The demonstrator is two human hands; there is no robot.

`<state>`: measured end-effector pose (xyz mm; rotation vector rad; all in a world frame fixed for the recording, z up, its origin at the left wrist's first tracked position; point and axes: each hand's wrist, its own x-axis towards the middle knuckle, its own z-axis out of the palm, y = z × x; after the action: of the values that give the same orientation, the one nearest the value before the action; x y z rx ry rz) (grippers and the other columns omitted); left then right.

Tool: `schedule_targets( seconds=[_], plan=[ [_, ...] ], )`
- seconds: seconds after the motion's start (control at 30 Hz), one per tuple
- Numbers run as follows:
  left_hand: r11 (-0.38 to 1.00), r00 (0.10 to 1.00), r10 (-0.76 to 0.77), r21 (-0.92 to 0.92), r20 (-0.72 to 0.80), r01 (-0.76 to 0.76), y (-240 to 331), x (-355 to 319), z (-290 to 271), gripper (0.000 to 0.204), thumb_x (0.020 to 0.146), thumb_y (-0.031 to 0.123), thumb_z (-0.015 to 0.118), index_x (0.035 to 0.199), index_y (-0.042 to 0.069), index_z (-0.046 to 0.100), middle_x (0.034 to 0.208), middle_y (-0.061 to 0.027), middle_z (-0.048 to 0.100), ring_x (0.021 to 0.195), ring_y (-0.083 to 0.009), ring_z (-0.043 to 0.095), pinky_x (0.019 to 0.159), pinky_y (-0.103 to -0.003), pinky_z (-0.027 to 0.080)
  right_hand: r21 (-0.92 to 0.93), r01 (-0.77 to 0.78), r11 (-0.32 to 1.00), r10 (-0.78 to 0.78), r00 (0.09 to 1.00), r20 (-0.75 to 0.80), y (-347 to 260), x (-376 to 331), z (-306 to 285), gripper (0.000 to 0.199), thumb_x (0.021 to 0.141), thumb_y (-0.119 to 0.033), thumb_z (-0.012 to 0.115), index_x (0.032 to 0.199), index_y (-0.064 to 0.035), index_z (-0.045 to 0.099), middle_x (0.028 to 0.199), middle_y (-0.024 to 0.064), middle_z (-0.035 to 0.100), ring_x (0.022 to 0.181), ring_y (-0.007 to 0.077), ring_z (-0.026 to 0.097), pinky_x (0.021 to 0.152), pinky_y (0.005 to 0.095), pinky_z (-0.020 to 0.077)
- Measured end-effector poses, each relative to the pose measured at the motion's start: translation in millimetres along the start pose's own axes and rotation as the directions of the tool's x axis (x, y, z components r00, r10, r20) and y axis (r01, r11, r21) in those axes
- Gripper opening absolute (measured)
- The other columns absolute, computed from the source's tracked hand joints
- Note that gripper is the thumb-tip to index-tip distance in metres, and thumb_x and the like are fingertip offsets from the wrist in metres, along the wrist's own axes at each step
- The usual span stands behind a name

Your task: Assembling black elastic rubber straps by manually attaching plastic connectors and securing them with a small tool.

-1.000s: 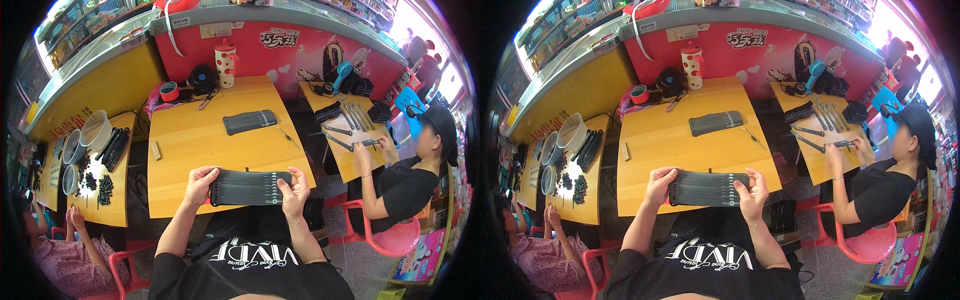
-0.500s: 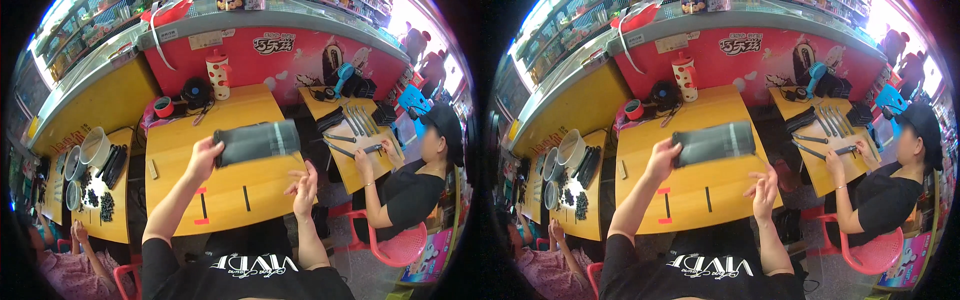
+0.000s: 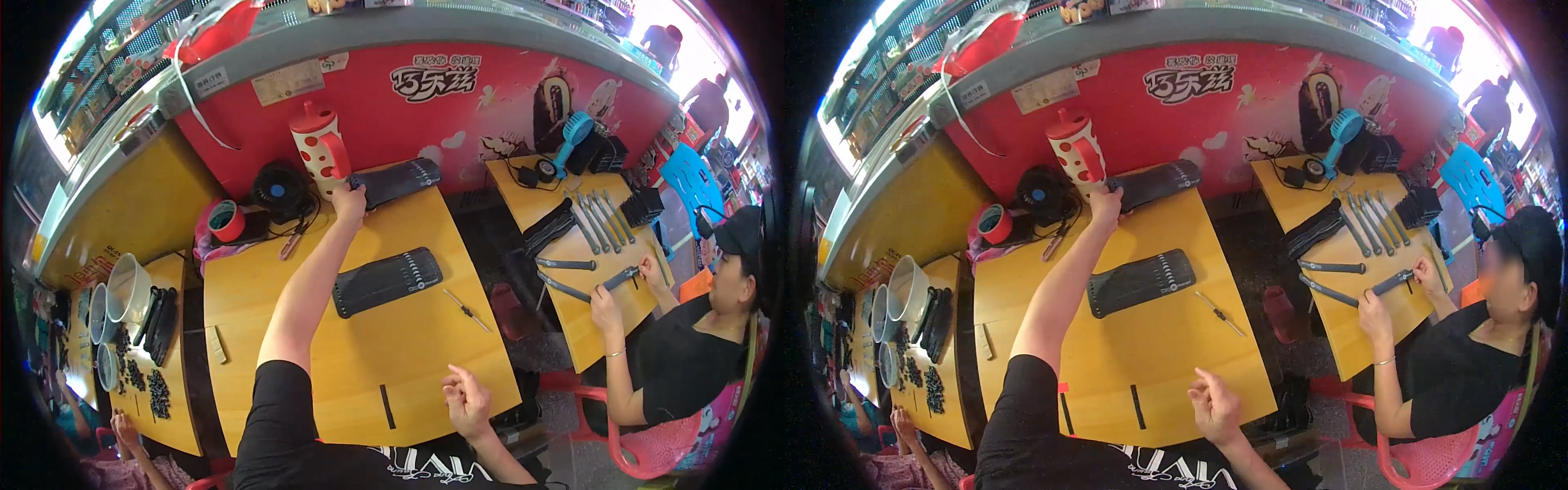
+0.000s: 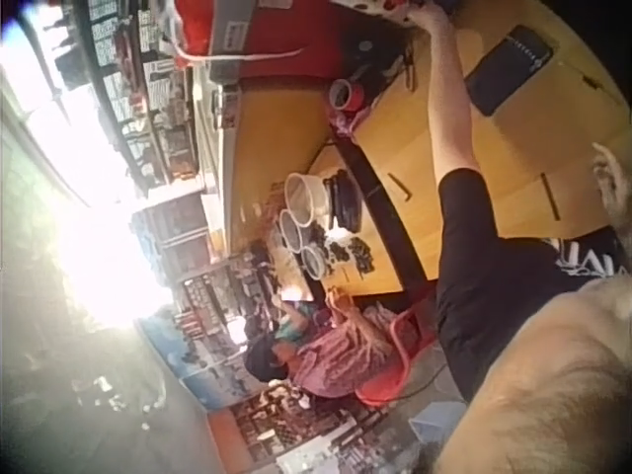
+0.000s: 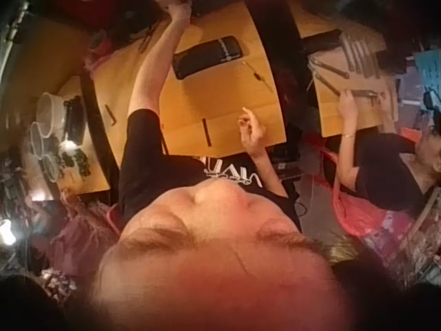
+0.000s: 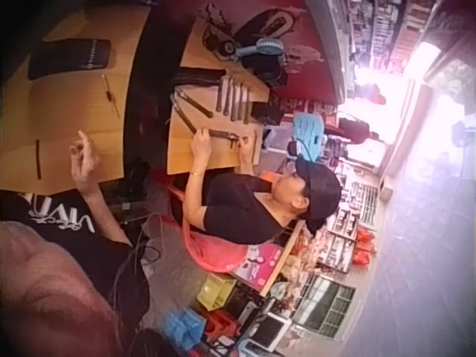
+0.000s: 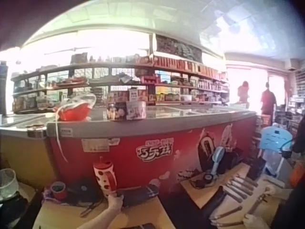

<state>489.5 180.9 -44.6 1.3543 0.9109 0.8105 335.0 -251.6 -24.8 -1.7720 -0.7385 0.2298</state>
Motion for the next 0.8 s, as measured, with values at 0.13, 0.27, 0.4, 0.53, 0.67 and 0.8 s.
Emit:
schedule_targets(
  seconds=[0.13, 0.27, 0.4, 0.53, 0.67, 0.8],
  plan=[
    [0.940, 0.987, 0.160, 0.308, -0.018, -0.147, 14.7, -13.8, 8.6, 0.021, 0.088, 0.011, 0.065, 0.078, -0.008, 0.060, 0.065, -0.0160, 0.063, 0.046, -0.0259, 0.062, 0.033, -0.037, 0.043, -0.056, 0.017, 0.998, -0.016, 1.000, 0.025, 0.1, 5.0, -3.6, 0.033, 0.090, -0.014, 0.066, 0.118, 0.0022, 0.058, 0.086, 0.0134, 0.066, 0.058, 0.0155, 0.060, 0.052, 0.0261, 0.0459],
    [0.835, 0.966, 0.236, 0.486, 0.104, -0.257, 36.3, -24.6, -7.7, 0.031, 0.089, 0.018, 0.065, 0.071, -0.006, 0.061, 0.062, -0.0204, 0.063, 0.051, -0.0317, 0.065, 0.042, -0.042, 0.048, -0.088, 0.056, 0.995, -0.051, 0.997, 0.058, -2.2, 8.7, -5.0, 0.028, 0.088, -0.011, 0.068, 0.111, 0.0032, 0.061, 0.085, 0.0125, 0.065, 0.058, 0.0138, 0.058, 0.048, 0.0240, 0.0433],
    [0.324, 0.798, 0.505, 0.784, 0.331, -0.530, 36.3, -47.5, -22.4, 0.026, 0.091, 0.024, 0.059, 0.091, -0.001, 0.065, 0.074, -0.0194, 0.067, 0.069, -0.0360, 0.067, 0.064, -0.048, 0.053, -0.091, 0.082, 0.992, -0.076, 0.995, 0.069, -0.8, 11.1, -4.7, 0.024, 0.084, -0.006, 0.071, 0.105, 0.0035, 0.063, 0.082, 0.0116, 0.064, 0.054, 0.0138, 0.055, 0.046, 0.0247, 0.0421],
    [-0.052, 0.391, 0.541, 0.493, 0.745, -0.868, 28.1, -65.4, -15.5, 0.039, 0.092, 0.029, 0.056, 0.124, 0.006, 0.056, 0.119, -0.0200, 0.062, 0.105, -0.0360, 0.061, 0.085, -0.047, 0.048, -0.108, 0.099, 0.989, -0.092, 0.993, 0.068, -2.9, 9.9, -3.3, 0.022, 0.082, -0.003, 0.071, 0.101, 0.0034, 0.063, 0.080, 0.0112, 0.062, 0.051, 0.0143, 0.054, 0.046, 0.0252, 0.0419],
    [-0.094, 0.504, 0.250, 0.539, 0.827, -0.837, 38.7, -73.4, 11.8, 0.058, 0.095, 0.042, 0.051, 0.144, 0.014, 0.040, 0.153, -0.0167, 0.030, 0.139, -0.0369, 0.030, 0.106, -0.054, 0.031, -0.143, 0.122, 0.982, -0.116, 0.992, 0.050, 0.0, 8.5, -3.1, 0.020, 0.081, -0.002, 0.072, 0.099, 0.0030, 0.063, 0.078, 0.0114, 0.062, 0.051, 0.0155, 0.055, 0.046, 0.0255, 0.0423],
    [-0.170, 0.523, 0.256, 0.571, 0.813, -0.803, 26.3, -46.8, 12.7, 0.059, 0.095, 0.044, 0.050, 0.146, 0.016, 0.037, 0.155, -0.0146, 0.027, 0.141, -0.0364, 0.027, 0.107, -0.054, 0.030, -0.139, 0.134, 0.981, -0.127, 0.990, 0.060, -2.0, 9.7, -0.6, 0.021, 0.081, -0.001, 0.072, 0.099, 0.0027, 0.063, 0.077, 0.0114, 0.061, 0.052, 0.0164, 0.056, 0.047, 0.0264, 0.0430]
  ],
)
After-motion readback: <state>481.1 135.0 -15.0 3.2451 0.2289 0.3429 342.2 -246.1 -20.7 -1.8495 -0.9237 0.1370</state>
